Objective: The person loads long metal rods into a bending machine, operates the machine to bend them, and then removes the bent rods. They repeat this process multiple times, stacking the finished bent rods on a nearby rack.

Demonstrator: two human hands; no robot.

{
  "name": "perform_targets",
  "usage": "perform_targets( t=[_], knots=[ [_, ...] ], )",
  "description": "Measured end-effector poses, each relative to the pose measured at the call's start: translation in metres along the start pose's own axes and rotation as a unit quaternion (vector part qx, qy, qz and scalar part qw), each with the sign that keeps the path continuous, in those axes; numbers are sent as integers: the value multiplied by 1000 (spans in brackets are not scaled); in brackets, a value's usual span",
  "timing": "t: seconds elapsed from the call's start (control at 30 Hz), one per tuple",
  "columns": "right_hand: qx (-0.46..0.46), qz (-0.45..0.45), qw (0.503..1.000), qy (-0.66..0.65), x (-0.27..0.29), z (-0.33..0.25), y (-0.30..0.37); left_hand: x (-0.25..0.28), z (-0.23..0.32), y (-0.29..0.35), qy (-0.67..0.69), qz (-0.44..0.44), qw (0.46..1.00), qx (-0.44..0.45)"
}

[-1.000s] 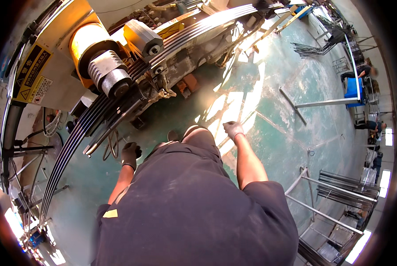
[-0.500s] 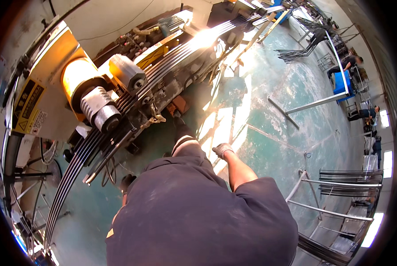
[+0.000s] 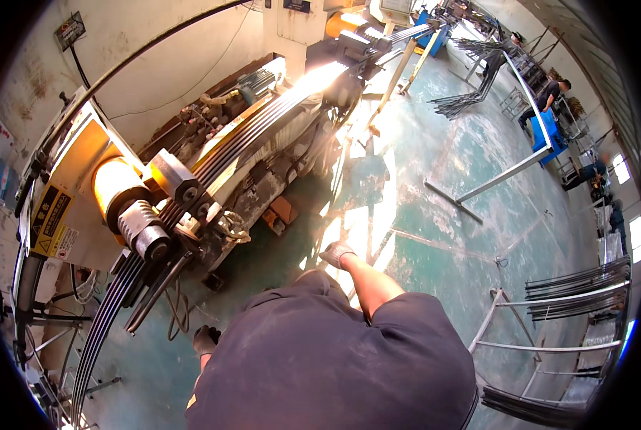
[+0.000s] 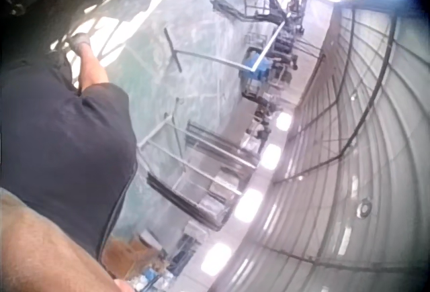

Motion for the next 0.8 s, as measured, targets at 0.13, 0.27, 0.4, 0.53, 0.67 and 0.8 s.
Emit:
perform_targets(
  t=[0.13,0.27,0.4,0.53,0.67,0.8],
  knots=[
    [-26,-52,998,2,8,42,-2,-47,31,34,-197,-53,960,-189],
    [-29,-88,991,94,11,135,-10,-139,47,93,128,179,935,277],
    [-26,-17,995,99,29,210,3,-242,83,165,152,166,918,327],
    [-81,-69,991,86,38,282,13,-313,109,210,124,107,936,312],
    [-119,-118,984,60,34,318,10,-328,118,215,87,90,949,289],
    [-86,-142,982,89,27,302,2,-286,115,205,130,128,941,284]
  ],
)
Point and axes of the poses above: each hand's wrist, its own y-axis away from the middle knuckle, its own x-axis out of the back of the hand, z = x × y, the point moved 8 cm from there along -y, towards the middle knuckle, and after that the axes turned 2 degrees about y, right-handed, at the moved point
